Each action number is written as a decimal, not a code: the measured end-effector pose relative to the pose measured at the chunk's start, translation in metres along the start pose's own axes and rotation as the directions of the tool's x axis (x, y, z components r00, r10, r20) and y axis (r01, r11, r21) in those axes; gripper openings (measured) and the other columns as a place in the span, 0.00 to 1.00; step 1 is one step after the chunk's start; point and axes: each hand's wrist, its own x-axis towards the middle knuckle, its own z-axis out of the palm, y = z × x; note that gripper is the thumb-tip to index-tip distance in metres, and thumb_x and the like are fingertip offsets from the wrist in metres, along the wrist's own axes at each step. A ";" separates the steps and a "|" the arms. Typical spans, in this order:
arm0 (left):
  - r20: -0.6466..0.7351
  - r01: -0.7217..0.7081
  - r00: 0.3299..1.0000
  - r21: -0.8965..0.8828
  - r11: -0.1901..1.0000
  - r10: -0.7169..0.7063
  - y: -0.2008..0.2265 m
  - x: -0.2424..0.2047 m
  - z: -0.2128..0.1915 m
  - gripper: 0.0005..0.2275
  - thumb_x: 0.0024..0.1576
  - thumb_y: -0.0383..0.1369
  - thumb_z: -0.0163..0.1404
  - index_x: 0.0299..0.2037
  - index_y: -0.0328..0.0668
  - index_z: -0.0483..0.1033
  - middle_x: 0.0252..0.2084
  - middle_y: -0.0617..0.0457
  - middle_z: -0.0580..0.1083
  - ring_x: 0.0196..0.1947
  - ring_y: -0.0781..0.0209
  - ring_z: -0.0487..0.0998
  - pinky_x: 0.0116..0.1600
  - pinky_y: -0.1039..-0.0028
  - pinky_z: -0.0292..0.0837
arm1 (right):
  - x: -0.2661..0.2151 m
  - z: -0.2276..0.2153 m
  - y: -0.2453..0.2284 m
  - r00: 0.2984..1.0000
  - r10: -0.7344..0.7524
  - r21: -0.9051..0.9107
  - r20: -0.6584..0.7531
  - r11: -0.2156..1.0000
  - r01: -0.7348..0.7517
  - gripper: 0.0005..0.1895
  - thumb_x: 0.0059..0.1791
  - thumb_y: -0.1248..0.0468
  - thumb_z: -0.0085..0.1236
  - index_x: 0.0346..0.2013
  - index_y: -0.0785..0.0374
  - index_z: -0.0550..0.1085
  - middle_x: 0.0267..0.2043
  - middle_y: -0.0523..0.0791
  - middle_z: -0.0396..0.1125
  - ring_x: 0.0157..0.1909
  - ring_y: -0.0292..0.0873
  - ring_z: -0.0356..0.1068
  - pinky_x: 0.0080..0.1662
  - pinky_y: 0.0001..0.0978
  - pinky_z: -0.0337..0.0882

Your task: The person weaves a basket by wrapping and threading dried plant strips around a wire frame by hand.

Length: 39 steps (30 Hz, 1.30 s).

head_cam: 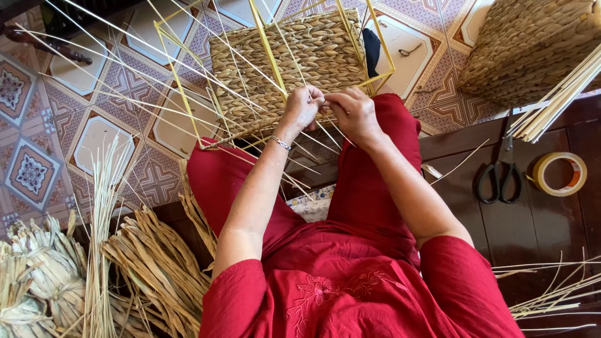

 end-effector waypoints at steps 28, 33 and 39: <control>0.155 0.179 0.970 0.058 0.982 -0.186 0.031 -0.006 -0.013 0.09 0.61 0.24 0.48 0.46 0.30 0.80 0.31 0.47 0.78 0.14 0.65 0.77 0.16 0.78 0.71 | -0.041 0.027 0.025 0.783 0.622 0.309 -0.012 0.747 -0.588 0.08 0.53 0.63 0.63 0.45 0.62 0.79 0.36 0.42 0.74 0.34 0.35 0.72 0.37 0.27 0.70; 0.136 0.187 0.975 -0.071 0.980 -0.176 0.034 -0.016 -0.023 0.13 0.60 0.24 0.45 0.55 0.30 0.71 0.38 0.43 0.78 0.15 0.62 0.79 0.16 0.77 0.74 | -0.048 0.065 0.047 0.666 0.745 0.549 0.046 0.538 -0.640 0.08 0.52 0.62 0.63 0.38 0.66 0.79 0.28 0.37 0.71 0.28 0.27 0.64 0.31 0.22 0.64; -0.119 -0.100 0.989 -0.153 0.983 0.083 0.013 -0.032 -0.041 0.20 0.63 0.27 0.48 0.64 0.31 0.58 0.43 0.35 0.78 0.18 0.58 0.83 0.19 0.75 0.78 | -0.052 0.073 0.047 0.781 0.624 0.318 -0.032 0.747 -0.584 0.09 0.56 0.63 0.59 0.34 0.66 0.78 0.24 0.41 0.65 0.27 0.30 0.60 0.31 0.25 0.62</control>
